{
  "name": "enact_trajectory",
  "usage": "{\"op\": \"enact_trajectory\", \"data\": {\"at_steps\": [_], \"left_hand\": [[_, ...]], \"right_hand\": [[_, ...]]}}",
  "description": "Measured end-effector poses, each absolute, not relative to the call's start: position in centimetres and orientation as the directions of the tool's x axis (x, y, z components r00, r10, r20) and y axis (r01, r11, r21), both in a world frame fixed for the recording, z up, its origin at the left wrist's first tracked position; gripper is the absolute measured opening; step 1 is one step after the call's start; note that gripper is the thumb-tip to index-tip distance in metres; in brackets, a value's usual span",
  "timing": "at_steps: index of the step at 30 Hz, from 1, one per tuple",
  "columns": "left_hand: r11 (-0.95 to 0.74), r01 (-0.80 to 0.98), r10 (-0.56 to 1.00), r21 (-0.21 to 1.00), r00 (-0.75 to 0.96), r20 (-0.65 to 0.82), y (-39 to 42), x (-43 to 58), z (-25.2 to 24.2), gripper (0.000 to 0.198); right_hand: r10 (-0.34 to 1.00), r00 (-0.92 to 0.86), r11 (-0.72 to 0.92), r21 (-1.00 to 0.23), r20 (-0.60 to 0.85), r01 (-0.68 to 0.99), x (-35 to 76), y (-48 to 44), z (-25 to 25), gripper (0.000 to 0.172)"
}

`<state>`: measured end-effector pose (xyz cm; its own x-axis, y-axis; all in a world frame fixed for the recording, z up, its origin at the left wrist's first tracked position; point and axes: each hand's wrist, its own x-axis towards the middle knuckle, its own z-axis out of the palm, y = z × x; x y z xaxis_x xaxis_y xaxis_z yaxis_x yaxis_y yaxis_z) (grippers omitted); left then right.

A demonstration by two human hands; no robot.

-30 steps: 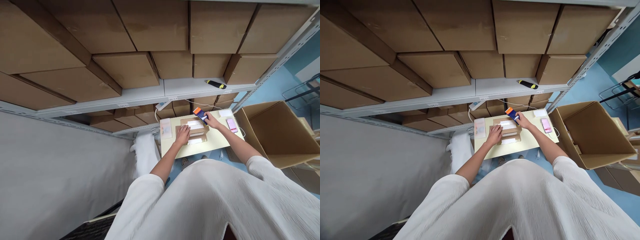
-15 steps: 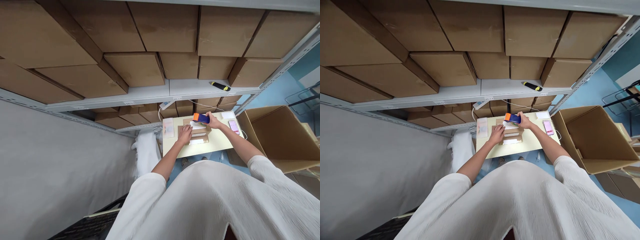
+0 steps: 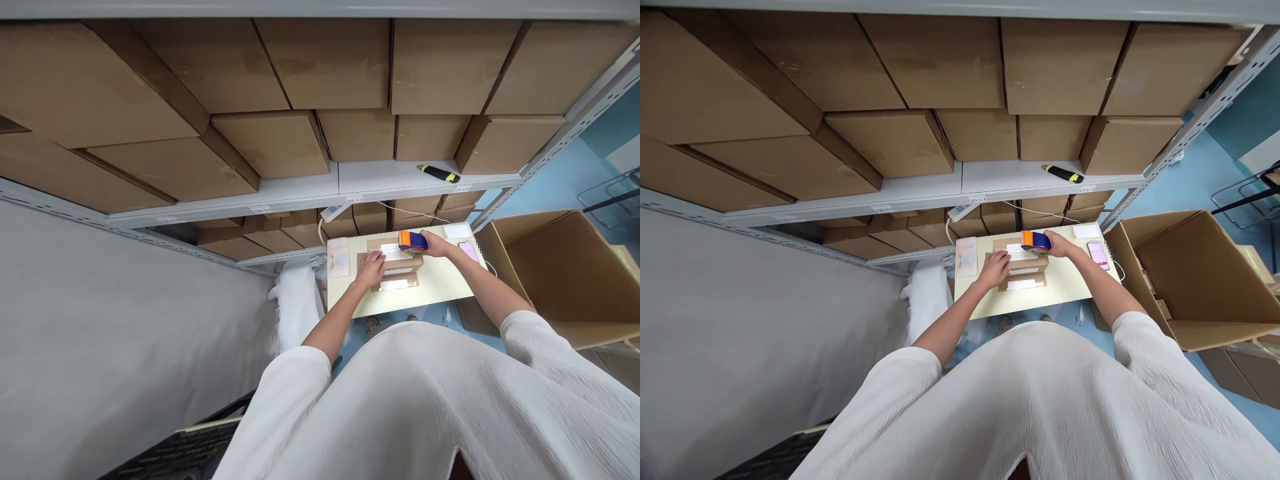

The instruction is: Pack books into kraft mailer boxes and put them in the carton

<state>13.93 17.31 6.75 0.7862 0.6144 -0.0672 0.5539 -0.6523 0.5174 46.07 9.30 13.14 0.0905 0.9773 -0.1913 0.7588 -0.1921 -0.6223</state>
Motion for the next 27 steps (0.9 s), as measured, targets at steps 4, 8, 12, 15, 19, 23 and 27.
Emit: {"op": "enact_trajectory", "data": {"at_steps": [4,8,12,15,19,23,27], "left_hand": [[-0.496,0.572,0.724,0.654,0.687,-0.052,18.0,15.4,8.3,0.038],[-0.047,0.436,0.870,0.899,0.461,-0.178,18.8,18.4,10.1,0.028],[0.269,0.256,0.847,0.928,0.396,-0.354,19.3,21.1,11.6,0.023],[0.378,0.191,0.820,0.906,0.386,-0.424,19.2,22.3,12.4,0.025],[0.432,0.161,0.800,0.887,0.386,-0.460,18.8,23.2,13.0,0.023],[0.427,0.190,0.800,0.884,0.377,-0.467,18.6,23.8,12.9,0.029],[0.363,0.227,0.839,0.904,0.342,-0.423,18.8,23.5,12.6,0.042]], "right_hand": [[0.983,0.082,-0.172,-0.642,-0.167,0.747,46.2,9.0,12.8,0.058],[0.987,0.082,-0.153,-0.665,-0.137,0.731,46.2,8.6,12.8,0.057],[0.988,0.101,-0.153,-0.697,-0.116,0.701,46.0,8.2,12.9,0.056],[0.987,0.100,-0.158,-0.720,-0.123,0.675,45.9,8.0,13.0,0.057],[0.987,0.108,-0.160,-0.718,-0.118,0.677,46.0,8.0,12.9,0.057],[0.989,0.102,-0.148,-0.704,-0.107,0.694,46.1,8.0,12.6,0.053],[0.987,0.106,-0.163,-0.690,-0.125,0.705,45.8,8.0,13.0,0.051]]}}
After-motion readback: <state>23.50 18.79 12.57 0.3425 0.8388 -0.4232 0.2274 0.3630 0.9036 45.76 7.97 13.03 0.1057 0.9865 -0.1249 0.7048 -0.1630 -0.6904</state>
